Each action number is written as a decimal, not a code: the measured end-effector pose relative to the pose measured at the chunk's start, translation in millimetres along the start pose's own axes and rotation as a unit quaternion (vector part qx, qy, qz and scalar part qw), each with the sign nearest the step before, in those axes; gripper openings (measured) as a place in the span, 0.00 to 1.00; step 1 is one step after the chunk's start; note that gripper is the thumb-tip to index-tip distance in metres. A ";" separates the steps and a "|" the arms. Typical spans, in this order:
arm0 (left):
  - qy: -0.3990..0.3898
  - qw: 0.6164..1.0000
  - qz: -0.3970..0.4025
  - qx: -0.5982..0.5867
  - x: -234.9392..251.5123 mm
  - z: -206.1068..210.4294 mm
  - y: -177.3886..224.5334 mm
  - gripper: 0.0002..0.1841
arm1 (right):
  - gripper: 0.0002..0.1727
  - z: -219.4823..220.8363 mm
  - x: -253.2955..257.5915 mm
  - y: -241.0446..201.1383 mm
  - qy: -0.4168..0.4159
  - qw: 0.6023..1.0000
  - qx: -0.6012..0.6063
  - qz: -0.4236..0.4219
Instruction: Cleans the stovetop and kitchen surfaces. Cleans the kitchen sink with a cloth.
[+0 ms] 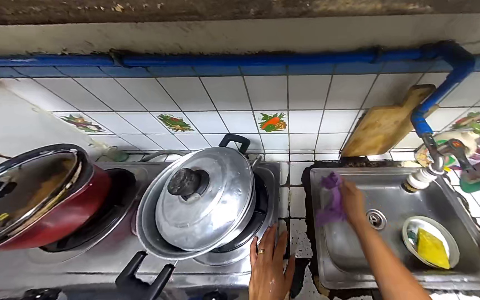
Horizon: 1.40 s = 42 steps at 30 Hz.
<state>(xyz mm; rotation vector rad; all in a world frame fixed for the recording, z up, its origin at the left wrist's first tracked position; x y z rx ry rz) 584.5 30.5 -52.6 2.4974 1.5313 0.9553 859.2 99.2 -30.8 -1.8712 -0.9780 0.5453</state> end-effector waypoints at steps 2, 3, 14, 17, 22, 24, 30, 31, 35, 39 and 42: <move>0.002 1.000 -0.002 -0.001 0.1 1.2 -0.2 0.28 | 0.21 15.5 -66.8 0.1 -0.015 0.997 -0.031 -0.067; 0.001 1.000 -0.004 0.001 0.2 1.4 -0.1 0.28 | 0.21 25.8 -100.6 6.8 -0.040 0.991 -0.076 -0.101; 0.050 0.998 -0.004 0.038 -3.7 2.3 -2.9 0.28 | 0.24 111.7 -18.9 26.1 -0.186 0.912 -0.257 -0.262; 0.065 0.997 0.000 0.048 -5.0 2.9 -2.9 0.27 | 0.22 116.2 39.8 -29.4 -0.184 0.933 -0.222 -0.217; 0.080 0.995 0.001 0.065 -6.0 2.1 -2.0 0.29 | 0.17 158.2 50.9 -112.2 -0.174 0.883 -0.144 -0.411; 0.095 0.994 -0.003 0.053 -6.9 0.7 -2.5 0.32 | 0.17 176.3 42.5 -117.2 -0.209 0.862 -0.173 -0.429; 0.167 0.986 0.007 0.010 -15.6 -0.4 -6.6 0.37 | 0.20 161.6 8.6 -93.2 -0.181 0.870 -0.199 -0.414; 0.173 0.985 0.011 0.000 -15.2 -0.9 -7.0 0.37 | 0.21 154.6 -0.5 -87.5 -0.176 0.877 -0.197 -0.402; 0.170 0.983 0.028 -0.057 -13.6 -3.3 -6.4 0.37 | 0.21 129.4 -44.3 -62.4 -0.141 0.894 -0.184 -0.384; 0.176 0.975 -0.002 -0.134 -14.3 -10.9 -8.7 0.45 | 0.23 115.5 -92.6 -53.4 -0.151 0.894 -0.192 -0.375; 0.179 0.962 -0.066 -0.194 -15.9 -28.6 -2.5 0.47 | 0.25 104.7 -126.4 -48.5 -0.151 0.892 -0.200 -0.376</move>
Point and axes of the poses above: each hand's wrist, its own x-axis towards the middle knuckle, its own z-axis out of the palm, y = z × x, the point moved 2 cm from there along x, towards the middle knuckle, and after that the axes turned 5 degrees about y, right-handed, at the moved point
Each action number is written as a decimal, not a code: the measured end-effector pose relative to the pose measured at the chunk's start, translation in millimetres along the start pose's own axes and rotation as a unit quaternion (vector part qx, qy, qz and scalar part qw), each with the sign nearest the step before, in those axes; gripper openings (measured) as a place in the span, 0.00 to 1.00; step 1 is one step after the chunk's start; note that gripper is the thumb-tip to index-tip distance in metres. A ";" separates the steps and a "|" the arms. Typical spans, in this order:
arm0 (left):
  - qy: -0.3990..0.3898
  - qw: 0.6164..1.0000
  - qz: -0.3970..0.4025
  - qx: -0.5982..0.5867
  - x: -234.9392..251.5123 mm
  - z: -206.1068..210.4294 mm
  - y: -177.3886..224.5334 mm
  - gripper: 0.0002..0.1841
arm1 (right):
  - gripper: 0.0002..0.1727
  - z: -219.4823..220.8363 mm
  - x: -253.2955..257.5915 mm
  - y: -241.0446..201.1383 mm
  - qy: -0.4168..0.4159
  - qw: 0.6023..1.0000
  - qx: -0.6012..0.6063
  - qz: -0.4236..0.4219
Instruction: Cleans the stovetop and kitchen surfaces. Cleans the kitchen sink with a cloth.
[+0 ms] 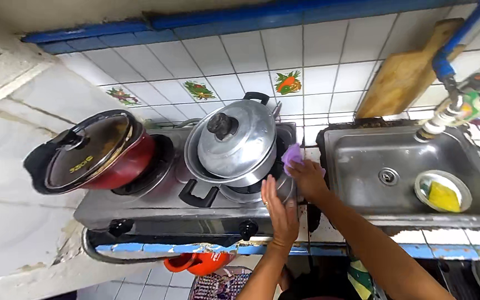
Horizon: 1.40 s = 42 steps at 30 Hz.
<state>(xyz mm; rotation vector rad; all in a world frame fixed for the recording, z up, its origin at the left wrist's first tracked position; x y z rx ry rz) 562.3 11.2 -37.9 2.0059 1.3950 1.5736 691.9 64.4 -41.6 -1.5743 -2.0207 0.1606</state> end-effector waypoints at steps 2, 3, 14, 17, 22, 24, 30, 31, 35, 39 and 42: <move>0.008 0.999 -0.014 -0.038 -3.1 -7.6 5.1 0.47 | 0.24 1.8 -23.1 -12.9 0.029 1.000 0.006 -0.011; 0.006 0.998 -0.016 -0.055 -5.2 -10.6 6.5 0.47 | 0.22 2.0 -36.0 -20.7 0.044 0.999 0.018 -0.009; -0.237 0.953 0.143 0.124 9.7 23.9 2.7 0.38 | 0.22 50.9 -207.9 -55.5 0.070 0.981 -0.018 0.180; -0.278 0.929 0.154 0.189 7.5 32.1 -6.1 0.38 | 0.23 28.6 -232.2 -26.2 0.088 0.962 -0.079 0.245; -0.295 0.921 0.133 0.219 7.1 34.4 -9.6 0.38 | 0.20 -31.7 -273.0 48.0 0.148 0.920 -0.144 0.333; -0.293 0.921 0.124 0.225 7.9 34.0 -10.1 0.37 | 0.22 -57.3 -290.7 80.9 0.161 0.903 -0.169 0.362; -0.304 0.915 0.095 0.248 7.8 34.7 -8.1 0.35 | 0.26 -145.7 -345.9 190.1 0.088 0.838 -0.198 0.501; -0.303 0.915 0.094 0.250 7.4 34.9 -8.8 0.35 | 0.26 -155.1 -351.3 206.0 0.086 0.826 -0.203 0.519; -0.307 0.908 0.087 0.270 7.7 33.4 -6.9 0.34 | 0.28 -169.2 -353.1 248.4 0.090 0.775 -0.221 0.585; -0.314 0.901 0.092 0.286 7.7 34.9 -7.7 0.34 | 0.28 -118.0 -326.2 194.0 0.147 0.801 -0.229 0.534; -0.315 0.894 0.093 0.304 8.1 33.3 -9.6 0.34 | 0.26 -83.1 -309.5 125.1 0.167 0.855 -0.175 0.459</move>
Point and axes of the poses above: each hand's wrist, its own x-axis towards the middle knuckle, its own z-axis out of the palm, y = z × x, the point moved 2 cm from there along x, towards the middle knuckle, and after that the axes turned 5 degrees about y, right-handed, at the moved point
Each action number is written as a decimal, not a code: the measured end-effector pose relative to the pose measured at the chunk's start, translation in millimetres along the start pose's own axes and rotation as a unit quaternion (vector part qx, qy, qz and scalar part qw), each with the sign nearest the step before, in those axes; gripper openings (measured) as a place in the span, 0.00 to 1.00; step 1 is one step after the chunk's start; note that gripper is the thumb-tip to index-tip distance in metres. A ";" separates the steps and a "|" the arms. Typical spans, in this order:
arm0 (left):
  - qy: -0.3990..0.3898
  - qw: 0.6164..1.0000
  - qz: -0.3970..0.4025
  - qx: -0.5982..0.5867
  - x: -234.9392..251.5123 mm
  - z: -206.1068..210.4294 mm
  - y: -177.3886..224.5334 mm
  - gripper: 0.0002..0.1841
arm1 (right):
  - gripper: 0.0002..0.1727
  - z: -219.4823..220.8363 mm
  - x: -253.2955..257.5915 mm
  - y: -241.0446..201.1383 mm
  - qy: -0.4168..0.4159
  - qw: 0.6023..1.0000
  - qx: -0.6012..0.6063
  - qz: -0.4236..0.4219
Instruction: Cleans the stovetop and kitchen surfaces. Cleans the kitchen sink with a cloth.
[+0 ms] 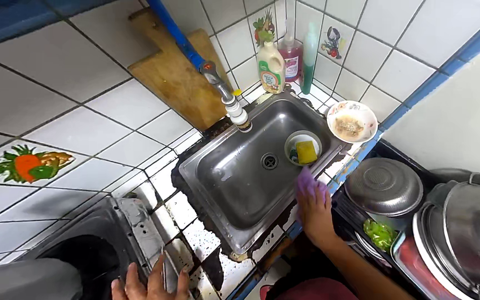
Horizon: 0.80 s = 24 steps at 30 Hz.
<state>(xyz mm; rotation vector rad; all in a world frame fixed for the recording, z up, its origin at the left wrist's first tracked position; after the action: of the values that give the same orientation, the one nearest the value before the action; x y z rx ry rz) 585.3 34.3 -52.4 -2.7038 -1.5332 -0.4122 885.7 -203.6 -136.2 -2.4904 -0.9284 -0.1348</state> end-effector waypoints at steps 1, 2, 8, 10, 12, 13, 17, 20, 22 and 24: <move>0.000 1.000 0.000 0.003 0.0 0.1 -1.2 0.33 | 0.25 -2.9 -4.2 0.5 0.002 1.000 0.006 -0.017; 0.000 1.000 0.001 0.004 0.1 0.5 -3.0 0.33 | 0.25 -6.8 1.5 10.5 0.006 1.000 0.003 -0.023; 0.026 0.999 0.027 -0.027 -2.2 -1.3 -6.0 0.31 | 0.25 -24.5 90.5 87.6 0.033 0.995 -0.059 0.073; 0.055 0.998 0.029 -0.029 -1.0 -0.6 -3.1 0.30 | 0.21 -24.8 102.9 74.7 0.065 0.995 -0.017 0.073; 0.076 0.996 0.024 -0.026 0.0 1.6 -1.3 0.30 | 0.19 -9.8 98.7 29.8 0.059 0.997 0.045 0.002; 0.077 0.996 0.018 -0.027 -0.2 2.2 -0.9 0.30 | 0.19 2.8 87.8 -4.2 0.037 0.995 0.074 -0.052; 0.079 0.997 0.004 -0.024 -0.4 3.3 1.0 0.30 | 0.26 54.4 5.7 -147.5 -0.091 0.947 0.157 -0.265; 0.073 0.997 -0.006 -0.029 -0.5 4.3 1.6 0.30 | 0.26 93.3 -22.1 -204.7 -0.173 0.885 0.142 -0.409; 0.068 0.997 -0.011 -0.027 -1.0 4.8 1.5 0.29 | 0.26 113.8 8.1 -234.2 -0.238 0.866 0.122 -0.421; 0.047 0.998 -0.015 -0.027 -2.2 3.3 2.7 0.29 | 0.28 133.0 57.7 -262.1 -0.255 0.870 0.116 -0.406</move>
<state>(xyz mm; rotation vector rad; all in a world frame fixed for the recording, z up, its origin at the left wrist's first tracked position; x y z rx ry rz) 587.2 31.4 -55.8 -2.6611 -1.5630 -0.5817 752.8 64.9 -134.4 -1.7772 -2.0353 0.3657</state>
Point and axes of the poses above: each hand's wrist, its own x-axis towards the middle knuckle, its own z-axis out of the palm, y = z × x, the point moved 2 cm from there along x, towards the middle knuckle, and after that the axes turned 5 degrees about y, right-handed, at the moved point
